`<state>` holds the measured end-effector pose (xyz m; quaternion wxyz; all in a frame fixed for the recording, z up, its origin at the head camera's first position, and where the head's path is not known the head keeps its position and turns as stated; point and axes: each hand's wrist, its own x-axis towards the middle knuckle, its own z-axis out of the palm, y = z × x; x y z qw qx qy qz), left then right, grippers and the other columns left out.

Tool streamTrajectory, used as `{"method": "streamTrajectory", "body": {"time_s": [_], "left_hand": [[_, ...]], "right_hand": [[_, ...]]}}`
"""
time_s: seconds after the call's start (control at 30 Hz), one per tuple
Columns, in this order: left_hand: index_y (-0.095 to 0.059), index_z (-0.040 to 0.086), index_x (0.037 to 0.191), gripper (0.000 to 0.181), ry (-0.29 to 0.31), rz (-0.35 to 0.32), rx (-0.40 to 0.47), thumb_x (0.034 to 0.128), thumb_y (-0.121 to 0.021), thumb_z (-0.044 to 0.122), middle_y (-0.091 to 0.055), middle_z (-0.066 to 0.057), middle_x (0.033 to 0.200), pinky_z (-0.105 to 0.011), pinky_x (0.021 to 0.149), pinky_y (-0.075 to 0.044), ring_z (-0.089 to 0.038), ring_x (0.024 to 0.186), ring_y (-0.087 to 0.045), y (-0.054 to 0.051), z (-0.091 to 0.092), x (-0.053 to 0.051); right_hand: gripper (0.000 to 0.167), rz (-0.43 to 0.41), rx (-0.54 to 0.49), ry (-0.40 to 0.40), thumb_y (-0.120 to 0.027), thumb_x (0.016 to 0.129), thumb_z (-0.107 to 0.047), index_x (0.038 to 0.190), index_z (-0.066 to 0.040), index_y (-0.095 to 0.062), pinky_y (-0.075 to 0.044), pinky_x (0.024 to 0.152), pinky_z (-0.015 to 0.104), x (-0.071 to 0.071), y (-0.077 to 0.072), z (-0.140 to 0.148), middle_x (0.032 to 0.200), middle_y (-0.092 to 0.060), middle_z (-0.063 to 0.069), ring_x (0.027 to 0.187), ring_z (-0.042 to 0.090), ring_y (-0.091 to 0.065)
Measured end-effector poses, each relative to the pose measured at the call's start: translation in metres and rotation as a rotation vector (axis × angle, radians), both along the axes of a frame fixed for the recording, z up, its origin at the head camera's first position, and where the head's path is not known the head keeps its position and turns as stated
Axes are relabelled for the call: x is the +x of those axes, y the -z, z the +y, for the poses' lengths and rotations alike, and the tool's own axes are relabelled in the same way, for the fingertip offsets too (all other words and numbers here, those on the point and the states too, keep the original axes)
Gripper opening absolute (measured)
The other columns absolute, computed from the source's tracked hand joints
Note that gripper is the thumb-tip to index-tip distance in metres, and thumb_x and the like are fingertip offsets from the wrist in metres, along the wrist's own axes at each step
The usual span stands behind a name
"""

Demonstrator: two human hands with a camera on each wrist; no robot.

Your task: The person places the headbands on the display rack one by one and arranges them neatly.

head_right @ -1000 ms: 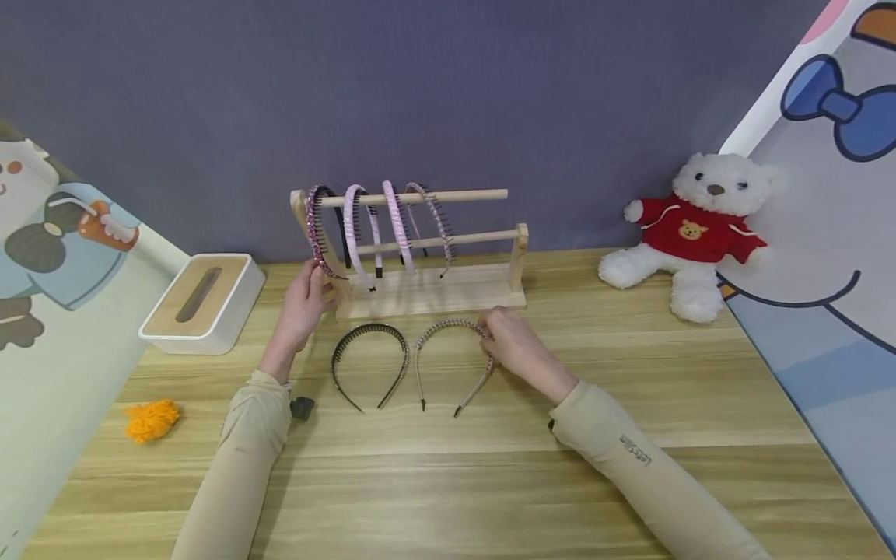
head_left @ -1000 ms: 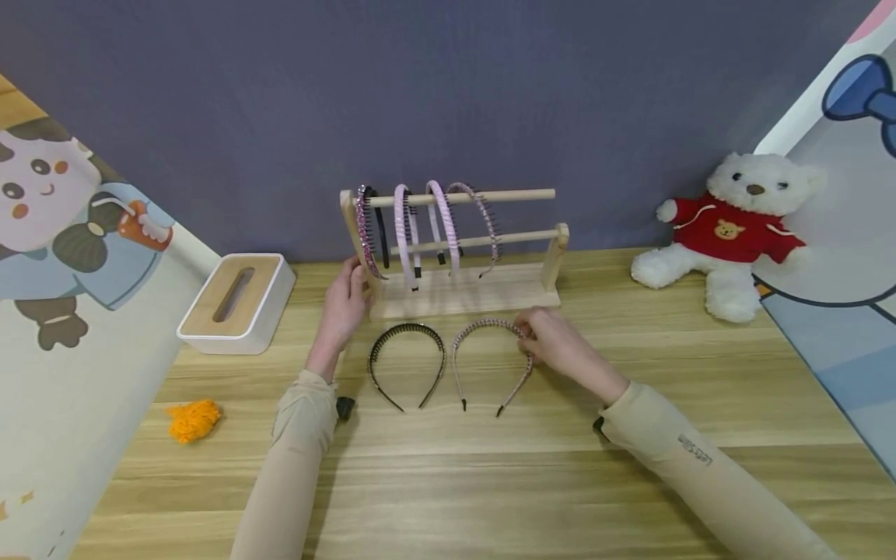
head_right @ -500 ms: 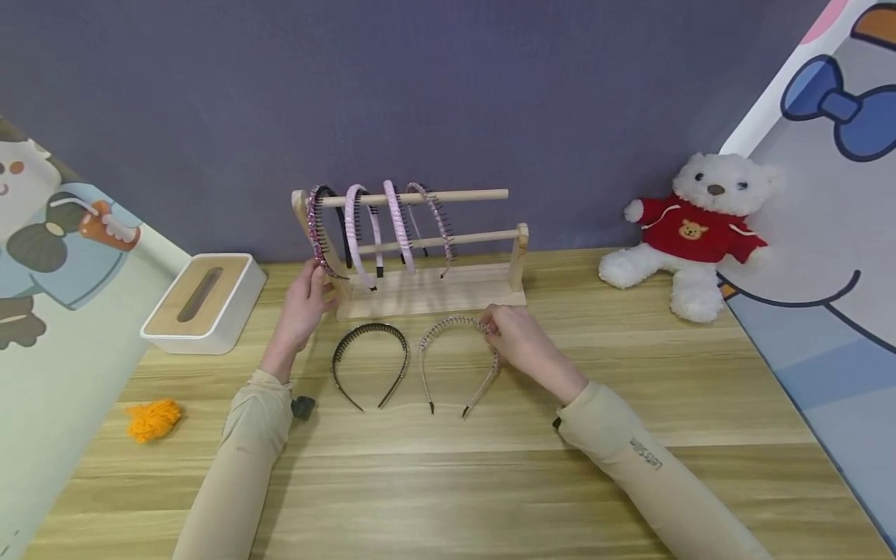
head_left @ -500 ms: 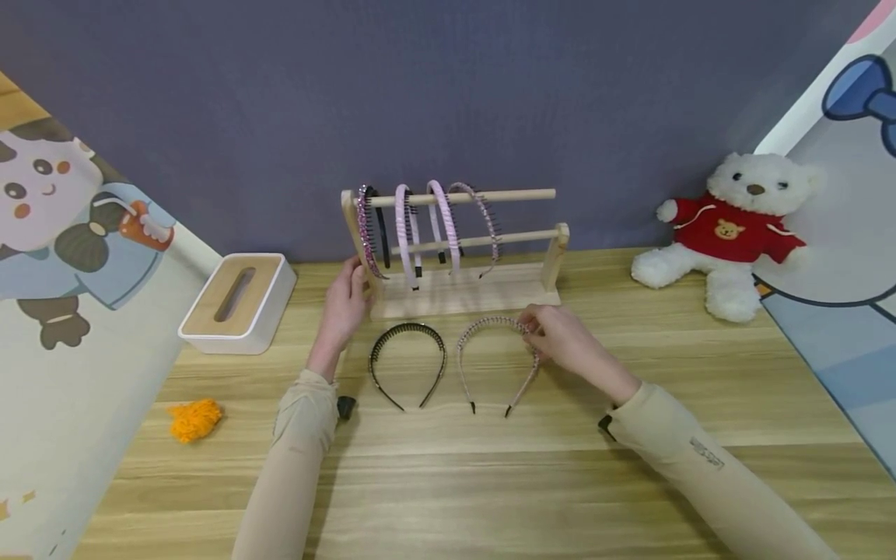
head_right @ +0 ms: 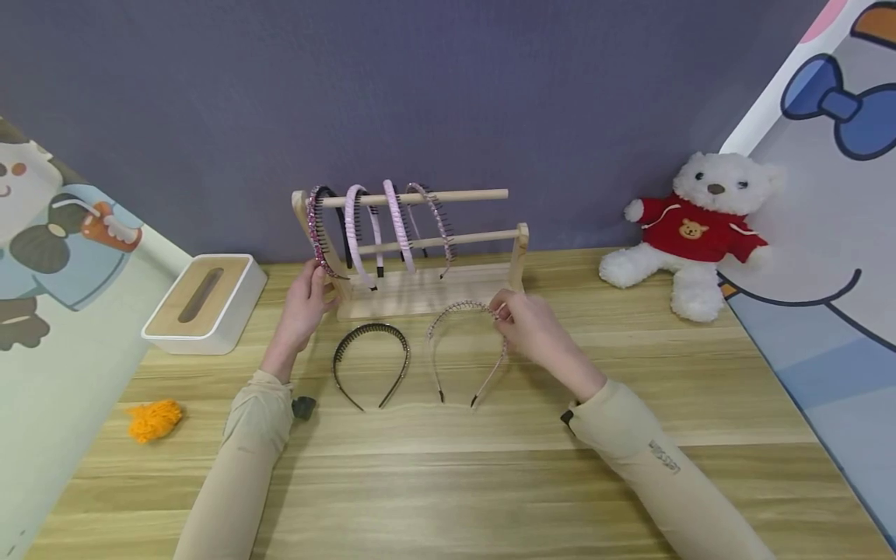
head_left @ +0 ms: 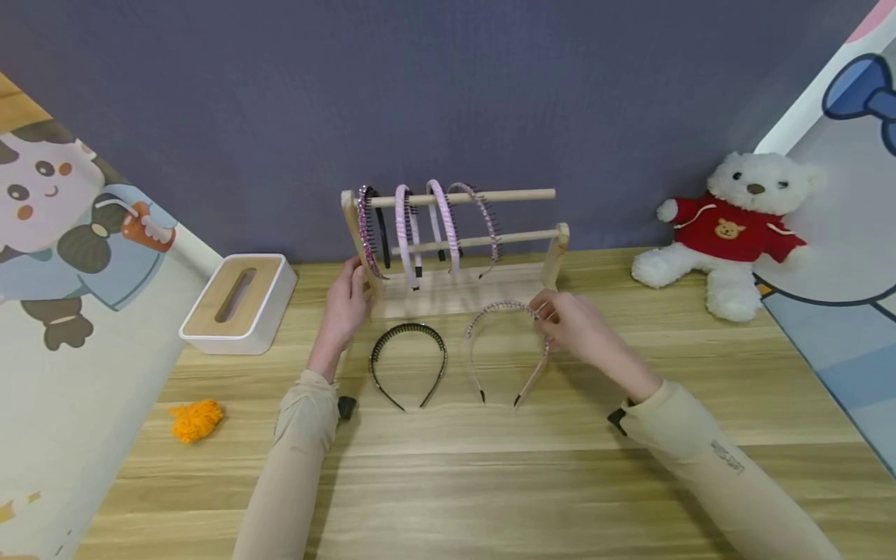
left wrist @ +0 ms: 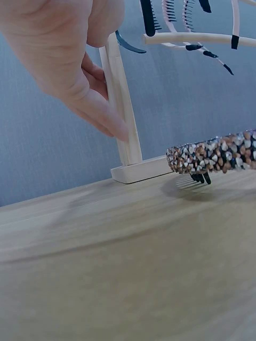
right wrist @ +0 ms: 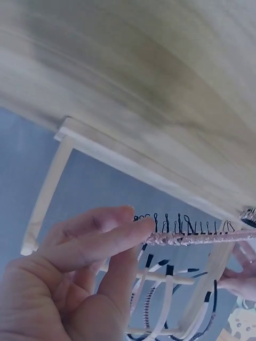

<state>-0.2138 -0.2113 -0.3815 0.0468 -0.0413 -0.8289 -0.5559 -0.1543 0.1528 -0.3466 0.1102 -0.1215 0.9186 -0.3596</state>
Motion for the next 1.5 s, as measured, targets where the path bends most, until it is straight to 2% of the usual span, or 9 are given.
{"method": "streamTrajectory", "body": {"time_s": [0.13,0.27,0.4,0.63,0.8,0.97,1.37,1.5], "left_hand": [[-0.036,-0.004,0.162,0.05,0.002,0.004,0.004,0.1197,-0.031,0.022,-0.043,-0.03,0.16,-0.052,0.105,-0.061,-0.051,0.136,-0.055,0.0,0.001,0.0],[-0.036,-0.004,0.162,0.05,0.005,0.001,0.016,0.1197,-0.031,0.022,-0.043,-0.03,0.16,-0.052,0.106,-0.06,-0.051,0.137,-0.054,-0.001,0.001,0.0],[-0.035,-0.004,0.162,0.05,0.006,-0.003,0.021,0.1197,-0.031,0.022,-0.043,-0.03,0.16,-0.052,0.106,-0.059,-0.051,0.139,-0.052,-0.001,0.001,0.002],[-0.036,-0.004,0.162,0.05,-0.003,-0.009,0.013,0.1199,-0.031,0.022,-0.041,-0.03,0.162,-0.052,0.105,-0.06,-0.051,0.138,-0.053,0.0,0.0,0.001],[-0.037,-0.004,0.162,0.05,-0.007,-0.007,0.013,0.1199,-0.031,0.023,-0.042,-0.03,0.161,-0.053,0.104,-0.061,-0.051,0.137,-0.054,0.0,0.0,0.001],[-0.037,-0.004,0.162,0.05,-0.008,-0.007,0.012,0.1199,-0.031,0.023,-0.043,-0.031,0.16,-0.053,0.104,-0.061,-0.051,0.137,-0.054,-0.001,0.0,0.001],[-0.036,-0.004,0.162,0.05,0.003,-0.014,0.018,0.1197,-0.031,0.022,-0.043,-0.031,0.16,-0.052,0.106,-0.059,-0.049,0.139,-0.053,0.001,-0.001,0.0],[-0.036,-0.003,0.163,0.051,0.004,-0.011,0.009,0.1198,-0.032,0.024,-0.043,-0.03,0.16,-0.052,0.106,-0.06,-0.049,0.138,-0.054,0.002,-0.002,-0.001]], "right_hand": [[0.027,0.033,-0.024,0.002,-0.065,0.102,0.009,0.128,0.015,-0.062,-0.07,0.069,0.039,0.003,-0.007,0.007,0.113,-0.071,0.034,0.089,0.039,-0.076],[0.025,0.065,-0.047,0.021,-0.065,0.101,0.01,0.126,0.014,-0.063,-0.069,0.066,0.033,0.005,-0.012,0.014,0.112,-0.072,0.035,0.097,0.046,-0.074],[0.026,0.087,-0.041,0.049,-0.067,0.101,0.009,0.127,0.013,-0.065,-0.068,0.065,0.03,0.007,-0.016,0.02,0.113,-0.072,0.034,0.098,0.045,-0.074],[0.028,0.092,-0.036,0.076,-0.069,0.101,0.006,0.129,0.012,-0.065,-0.069,0.065,0.034,0.007,-0.027,0.028,0.113,-0.072,0.033,0.101,0.045,-0.073],[0.028,0.148,-0.024,0.071,-0.072,0.1,0.005,0.126,0.013,-0.066,-0.068,0.061,0.031,0.007,-0.035,0.034,0.11,-0.074,0.032,0.097,0.045,-0.075],[0.03,0.139,-0.051,0.068,-0.07,0.101,0.005,0.129,0.015,-0.063,-0.069,0.063,0.034,0.007,-0.043,0.039,0.112,-0.072,0.033,0.1,0.047,-0.073],[0.029,0.205,-0.084,0.118,-0.073,0.1,0.005,0.127,0.012,-0.065,-0.067,0.064,0.025,0.008,-0.061,0.043,0.111,-0.072,0.031,0.1,0.044,-0.072],[0.028,0.259,-0.11,0.119,-0.075,0.098,0.006,0.125,0.012,-0.066,-0.066,0.062,0.022,0.009,-0.064,0.045,0.108,-0.073,0.03,0.098,0.045,-0.072]]}}
